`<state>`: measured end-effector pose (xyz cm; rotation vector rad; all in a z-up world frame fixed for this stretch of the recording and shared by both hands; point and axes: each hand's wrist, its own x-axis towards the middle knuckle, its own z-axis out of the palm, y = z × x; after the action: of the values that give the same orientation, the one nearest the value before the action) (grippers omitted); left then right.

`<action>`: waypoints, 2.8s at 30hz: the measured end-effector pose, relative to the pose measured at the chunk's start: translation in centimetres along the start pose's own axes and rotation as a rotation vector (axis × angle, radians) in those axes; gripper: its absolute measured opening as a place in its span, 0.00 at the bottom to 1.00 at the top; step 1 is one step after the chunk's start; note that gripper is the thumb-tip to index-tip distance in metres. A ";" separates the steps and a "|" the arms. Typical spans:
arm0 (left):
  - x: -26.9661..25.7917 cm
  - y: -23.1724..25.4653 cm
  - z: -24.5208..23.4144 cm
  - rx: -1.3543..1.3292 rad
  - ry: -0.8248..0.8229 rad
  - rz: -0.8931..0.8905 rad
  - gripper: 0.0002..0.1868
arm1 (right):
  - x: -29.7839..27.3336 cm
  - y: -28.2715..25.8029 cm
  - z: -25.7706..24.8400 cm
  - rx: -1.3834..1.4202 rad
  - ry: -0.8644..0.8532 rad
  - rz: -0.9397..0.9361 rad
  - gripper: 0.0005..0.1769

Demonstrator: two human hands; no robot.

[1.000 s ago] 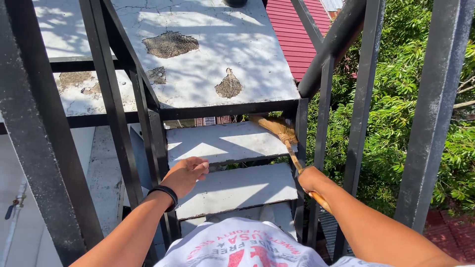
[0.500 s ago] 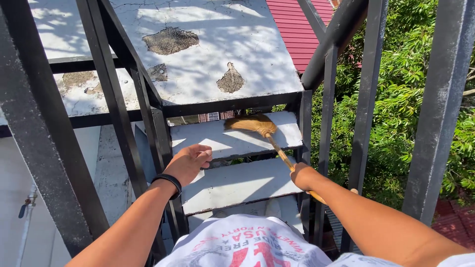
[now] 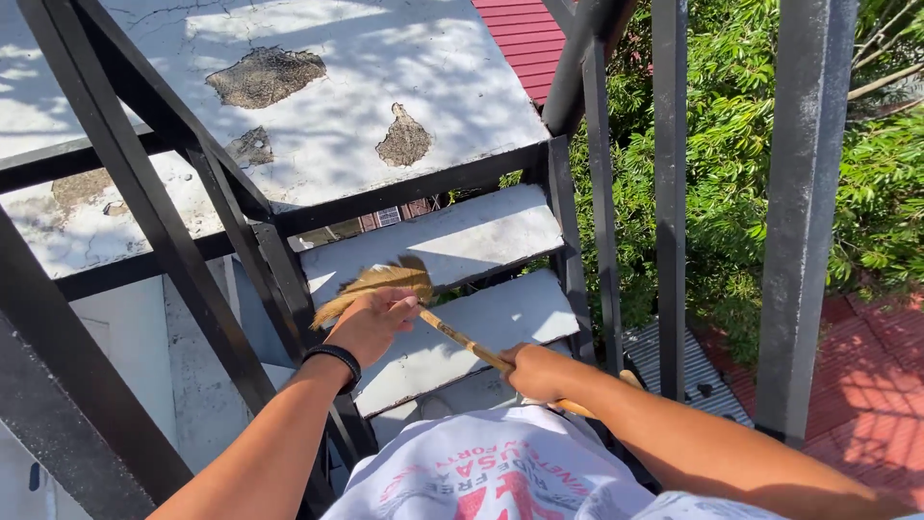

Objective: Sweep debris off of an outdoor metal staircase using a handheld broom.

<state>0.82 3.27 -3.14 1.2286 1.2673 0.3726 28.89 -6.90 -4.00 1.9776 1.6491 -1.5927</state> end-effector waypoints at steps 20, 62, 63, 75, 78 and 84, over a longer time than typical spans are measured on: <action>0.6 2.9 3.8 0.274 -0.101 -0.047 0.23 | -3.6 13.4 -5.1 0.331 0.283 0.382 0.36; -6.7 -9.2 21.8 0.041 0.258 -0.004 0.26 | -7.2 23.3 -4.6 0.323 0.431 0.111 0.27; -6.9 -10.2 21.4 0.081 0.256 -0.016 0.26 | -7.9 21.5 -5.8 0.368 0.477 0.042 0.33; -12.0 -17.3 18.2 -0.020 0.361 -0.012 0.26 | 0.9 20.1 -5.4 -0.079 0.257 0.116 0.14; -15.0 -18.8 17.7 -0.069 0.414 -0.152 0.26 | -5.6 19.7 -5.9 0.232 0.305 0.190 0.28; -16.2 -17.4 16.6 0.151 0.483 -0.332 0.25 | 1.9 15.5 -5.8 0.170 0.473 0.036 0.20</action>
<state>2.80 -24.08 -12.47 1.0579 1.9131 0.3450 44.11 -8.17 -10.54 2.6150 1.6461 -1.3631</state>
